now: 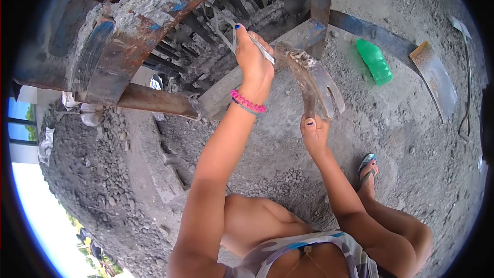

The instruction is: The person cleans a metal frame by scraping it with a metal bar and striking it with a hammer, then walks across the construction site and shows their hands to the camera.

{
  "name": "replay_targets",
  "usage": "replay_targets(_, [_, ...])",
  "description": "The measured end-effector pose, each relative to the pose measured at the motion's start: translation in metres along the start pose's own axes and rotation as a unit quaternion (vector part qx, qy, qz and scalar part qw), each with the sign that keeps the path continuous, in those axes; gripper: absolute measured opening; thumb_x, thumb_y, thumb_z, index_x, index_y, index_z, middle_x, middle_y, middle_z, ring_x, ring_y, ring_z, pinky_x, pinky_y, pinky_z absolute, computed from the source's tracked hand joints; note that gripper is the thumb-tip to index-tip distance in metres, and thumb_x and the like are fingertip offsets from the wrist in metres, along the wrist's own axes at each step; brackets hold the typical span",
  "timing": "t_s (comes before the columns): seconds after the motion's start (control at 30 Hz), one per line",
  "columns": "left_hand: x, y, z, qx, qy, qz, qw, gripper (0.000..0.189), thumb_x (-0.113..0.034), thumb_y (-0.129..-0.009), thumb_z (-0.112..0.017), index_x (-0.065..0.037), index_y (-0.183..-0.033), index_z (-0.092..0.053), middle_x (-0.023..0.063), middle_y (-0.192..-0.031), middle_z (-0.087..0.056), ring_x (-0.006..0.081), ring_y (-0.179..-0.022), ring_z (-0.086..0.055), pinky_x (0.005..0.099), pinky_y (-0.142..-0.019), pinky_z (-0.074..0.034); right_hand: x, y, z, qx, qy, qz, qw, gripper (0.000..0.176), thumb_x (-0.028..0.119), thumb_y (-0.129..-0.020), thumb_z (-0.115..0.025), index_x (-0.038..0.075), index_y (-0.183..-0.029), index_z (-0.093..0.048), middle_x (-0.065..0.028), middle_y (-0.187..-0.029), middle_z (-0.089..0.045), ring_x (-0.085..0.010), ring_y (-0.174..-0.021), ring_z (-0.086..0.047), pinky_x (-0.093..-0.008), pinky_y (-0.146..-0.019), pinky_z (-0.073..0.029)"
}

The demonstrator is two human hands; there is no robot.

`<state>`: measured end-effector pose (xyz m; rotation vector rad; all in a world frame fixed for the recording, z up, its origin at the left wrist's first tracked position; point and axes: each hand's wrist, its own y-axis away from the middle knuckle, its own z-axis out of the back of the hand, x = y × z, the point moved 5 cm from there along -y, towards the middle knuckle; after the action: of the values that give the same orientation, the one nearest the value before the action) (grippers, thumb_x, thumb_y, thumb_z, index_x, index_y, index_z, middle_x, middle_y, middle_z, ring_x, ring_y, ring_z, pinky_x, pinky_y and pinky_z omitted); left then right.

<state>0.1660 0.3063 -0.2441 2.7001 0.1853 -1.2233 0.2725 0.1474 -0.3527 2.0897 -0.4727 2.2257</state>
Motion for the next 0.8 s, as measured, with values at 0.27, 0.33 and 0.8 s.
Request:
replay_targets(0.27, [-0.007,-0.013,0.009,0.032,0.010,0.008,0.999,0.042,-0.044,-0.083,-0.043,-0.013,-0.056,-0.035,-0.0021,-0.047,-0.029,0.0100,-0.040,-0.028,0.0260,-0.039,-0.022,0.012,0.014,0.009,-0.048,-0.137,0.130,0.981,0.062,0.063,-0.074,-0.039,0.002,-0.060,-0.043,-0.0054,-0.047,-0.042,-0.0122,-0.040,-0.040,-0.0226,-0.037,-0.032])
replay_targets(0.33, [-0.006,-0.012,0.009,0.013,0.004,0.006,1.000,0.042,-0.044,-0.084,-0.043,-0.013,-0.056,-0.034,-0.0021,-0.047,-0.029,0.0099,-0.039,-0.027,0.0259,-0.039,-0.022,0.005,0.010,0.003,-0.027,-0.100,0.106,0.989,0.059,0.060,-0.076,-0.041,0.003,-0.060,-0.043,-0.0043,-0.047,-0.042,-0.0109,-0.040,-0.040,-0.0220,-0.037,-0.032])
replay_targets(0.8, [0.004,0.026,0.014,0.045,-0.058,0.049,0.996,0.040,-0.041,-0.083,-0.045,-0.014,-0.056,-0.036,-0.0026,-0.044,-0.029,0.0085,-0.037,-0.026,0.0241,-0.038,-0.022,0.021,-0.005,0.021,-0.076,-0.234,-0.006,0.969,0.066,0.067,-0.072,-0.038,0.002,-0.061,-0.040,-0.0027,-0.044,-0.037,-0.0080,-0.036,-0.035,-0.0213,-0.034,-0.028])
